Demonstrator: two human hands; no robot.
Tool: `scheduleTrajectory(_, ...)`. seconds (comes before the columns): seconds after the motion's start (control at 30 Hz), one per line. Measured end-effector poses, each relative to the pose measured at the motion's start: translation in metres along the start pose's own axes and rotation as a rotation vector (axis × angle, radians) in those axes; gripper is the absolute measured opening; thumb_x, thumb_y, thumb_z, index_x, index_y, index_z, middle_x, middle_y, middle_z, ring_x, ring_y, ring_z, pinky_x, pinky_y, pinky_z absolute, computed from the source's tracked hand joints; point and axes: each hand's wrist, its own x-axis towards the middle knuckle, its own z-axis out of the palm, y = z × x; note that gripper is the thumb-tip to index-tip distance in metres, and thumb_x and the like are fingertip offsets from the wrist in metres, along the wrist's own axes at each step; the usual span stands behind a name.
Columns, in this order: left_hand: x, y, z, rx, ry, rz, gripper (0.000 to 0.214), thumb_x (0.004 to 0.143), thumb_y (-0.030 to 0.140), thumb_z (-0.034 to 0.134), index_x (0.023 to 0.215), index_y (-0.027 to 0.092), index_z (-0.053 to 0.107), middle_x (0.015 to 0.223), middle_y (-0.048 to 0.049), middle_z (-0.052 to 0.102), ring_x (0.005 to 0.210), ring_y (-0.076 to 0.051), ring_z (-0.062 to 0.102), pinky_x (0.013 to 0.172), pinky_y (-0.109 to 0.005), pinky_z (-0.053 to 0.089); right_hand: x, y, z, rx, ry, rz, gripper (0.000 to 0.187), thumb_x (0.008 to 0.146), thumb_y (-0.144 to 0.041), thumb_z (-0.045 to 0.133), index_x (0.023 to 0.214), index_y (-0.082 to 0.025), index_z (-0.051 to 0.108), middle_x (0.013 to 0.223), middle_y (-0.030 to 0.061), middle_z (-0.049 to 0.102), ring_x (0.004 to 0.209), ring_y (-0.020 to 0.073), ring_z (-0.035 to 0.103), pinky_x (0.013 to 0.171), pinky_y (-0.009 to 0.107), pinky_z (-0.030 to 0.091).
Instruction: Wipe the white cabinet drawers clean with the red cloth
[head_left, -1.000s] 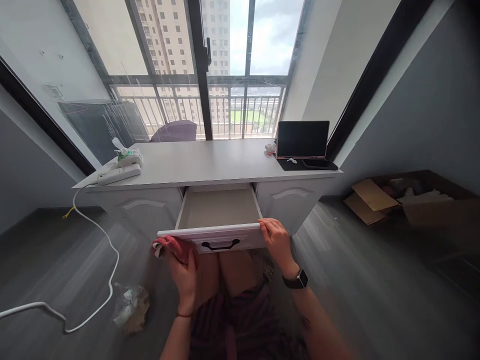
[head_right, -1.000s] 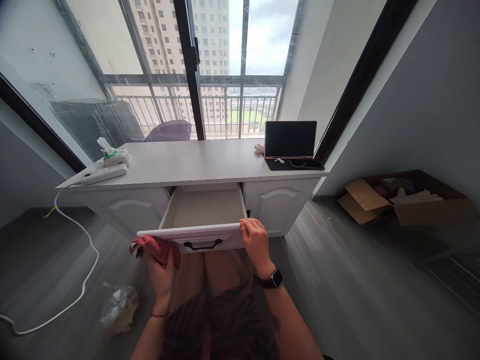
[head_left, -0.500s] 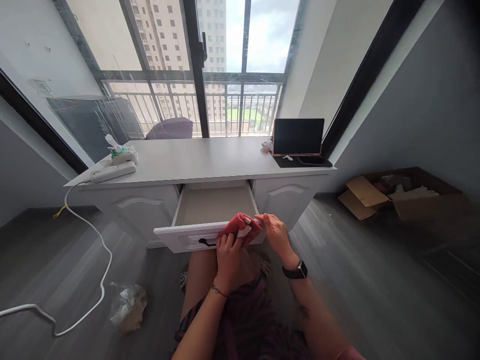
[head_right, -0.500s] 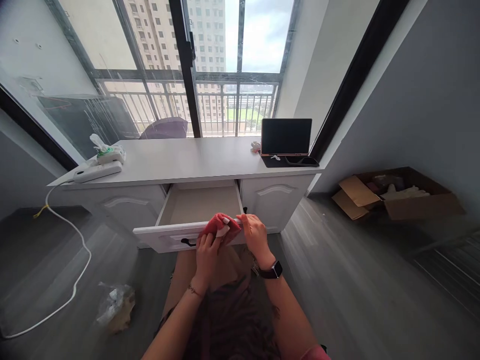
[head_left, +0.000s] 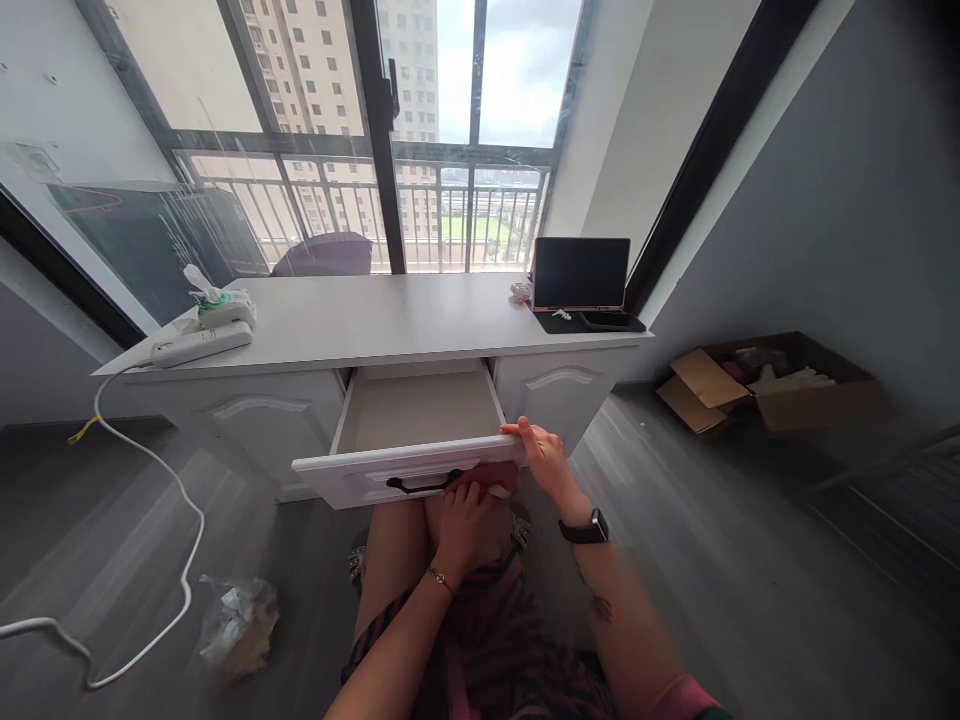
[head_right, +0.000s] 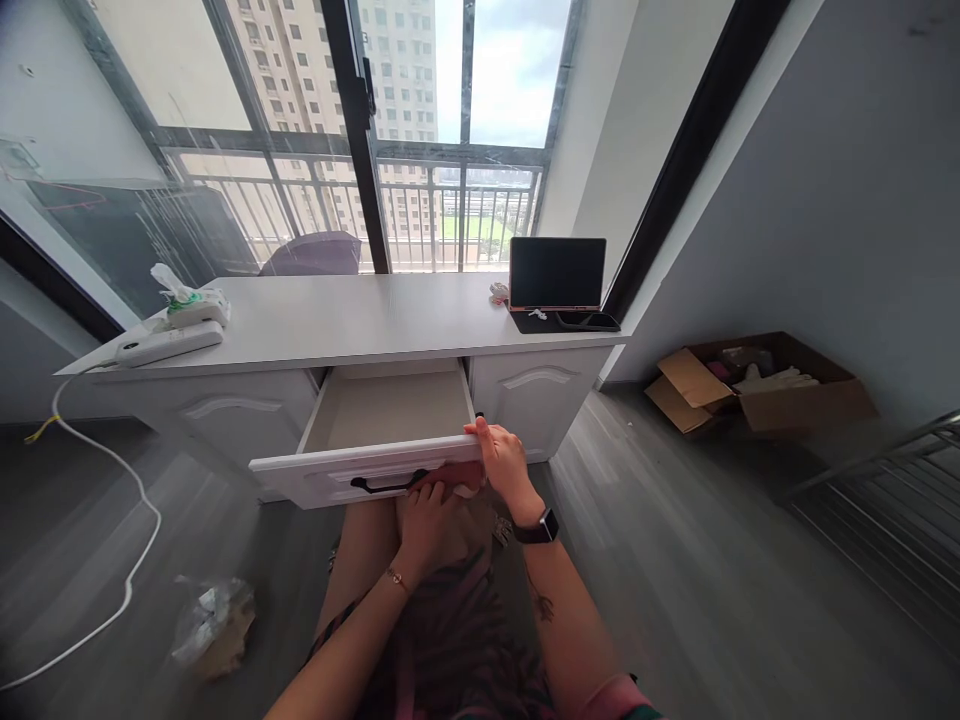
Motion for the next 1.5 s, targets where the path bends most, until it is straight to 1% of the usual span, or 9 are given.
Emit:
scheduleTrajectory(0.13, -0.022, -0.02, -0.003, 0.122, -0.006, -0.089, 0.039, 0.089, 0.015, 0.053, 0.122, 0.031, 0.065, 0.101, -0.0104, 0.062, 0.092, -0.028, 0.058, 0.082, -0.047, 0.047, -0.001, -0.002, -0.001, 0.012, -0.015, 0.019, 0.069, 0.099, -0.061, 0.018, 0.093, -0.025, 0.077, 0.097, 0.0061, 0.076, 0.096, 0.0226, 0.069, 0.084, 0.036, 0.051)
scheduleTrajectory(0.27, -0.042, -0.05, -0.02, 0.209, -0.054, -0.041, 0.043, 0.087, 0.011, 0.053, 0.123, 0.031, 0.064, 0.108, -0.0096, 0.063, 0.097, -0.029, 0.056, 0.092, -0.053, 0.042, -0.001, -0.004, -0.002, 0.019, -0.009, 0.019, 0.066, 0.1, -0.059, 0.02, 0.093, -0.025, 0.076, 0.097, 0.006, 0.076, 0.095, 0.022, 0.069, 0.083, 0.035, 0.051)
scheduleTrajectory(0.47, -0.09, -0.124, -0.041, 0.35, -0.136, -0.151, 0.038, 0.088, 0.014, 0.051, 0.115, 0.031, 0.07, 0.105, -0.0106, 0.063, 0.091, -0.028, 0.054, 0.08, -0.046, 0.046, 0.0, -0.003, 0.0, 0.012, 0.004, -0.01, 0.063, 0.1, -0.058, 0.023, 0.092, -0.026, 0.076, 0.094, 0.0056, 0.076, 0.095, 0.0222, 0.069, 0.083, 0.035, 0.051)
scheduleTrajectory(0.67, -0.136, -0.178, -0.05, 0.386, 0.018, -0.392, 0.043, 0.089, 0.009, 0.042, 0.118, 0.024, 0.07, 0.095, -0.0122, 0.059, 0.081, -0.025, 0.051, 0.07, -0.037, 0.042, -0.001, -0.001, 0.004, 0.018, 0.03, -0.004, 0.063, 0.098, -0.061, 0.026, 0.09, -0.024, 0.076, 0.092, 0.0073, 0.075, 0.093, 0.0234, 0.068, 0.08, 0.036, 0.05)
scheduleTrajectory(0.87, -0.101, -0.148, -0.05, 0.134, 0.26, -0.5, 0.041, 0.095, 0.021, 0.038, 0.126, 0.02, 0.066, 0.087, -0.0081, 0.052, 0.08, -0.023, 0.049, 0.069, -0.034, 0.043, -0.003, -0.002, 0.005, 0.029, 0.048, -0.002, 0.062, 0.097, -0.062, 0.028, 0.088, -0.023, 0.076, 0.092, 0.008, 0.075, 0.093, 0.0239, 0.068, 0.081, 0.036, 0.049)
scheduleTrajectory(1.1, -0.026, -0.066, -0.069, 0.035, 0.273, -0.226, 0.039, 0.094, 0.024, 0.048, 0.129, 0.033, 0.063, 0.089, -0.0076, 0.055, 0.082, -0.022, 0.054, 0.077, -0.037, 0.045, -0.002, -0.001, 0.005, 0.026, 0.023, -0.015, 0.058, 0.099, -0.057, 0.029, 0.09, -0.023, 0.075, 0.094, 0.0081, 0.075, 0.095, 0.0232, 0.068, 0.082, 0.035, 0.049)
scheduleTrajectory(1.2, -0.007, -0.047, -0.076, 0.103, 0.231, -0.062, 0.038, 0.093, 0.022, 0.051, 0.127, 0.034, 0.064, 0.088, -0.0072, 0.059, 0.081, -0.021, 0.056, 0.078, -0.038, 0.046, -0.003, -0.001, 0.006, 0.027, 0.036, -0.016, 0.055, 0.1, -0.054, 0.031, 0.09, -0.022, 0.075, 0.094, 0.0083, 0.075, 0.094, 0.0228, 0.067, 0.082, 0.035, 0.049)
scheduleTrajectory(1.33, -0.006, -0.052, -0.076, 0.132, 0.288, -0.035, 0.039, 0.091, 0.022, 0.056, 0.128, 0.034, 0.063, 0.09, -0.0065, 0.059, 0.083, -0.021, 0.056, 0.079, -0.036, 0.046, -0.003, -0.001, 0.007, 0.005, 0.03, -0.031, 0.047, 0.098, -0.051, 0.039, 0.094, -0.02, 0.075, 0.095, 0.009, 0.075, 0.095, 0.023, 0.066, 0.084, 0.035, 0.048)
scheduleTrajectory(1.5, -0.034, -0.095, -0.073, 0.152, 0.392, -0.176, 0.036, 0.091, 0.022, 0.056, 0.125, 0.031, 0.066, 0.079, -0.0048, 0.054, 0.073, -0.019, 0.052, 0.067, -0.031, 0.04, -0.003, 0.0, 0.008, -0.009, 0.034, -0.047, 0.041, 0.097, -0.047, 0.045, 0.096, -0.018, 0.074, 0.095, 0.0095, 0.074, 0.093, 0.0237, 0.066, 0.083, 0.035, 0.049)
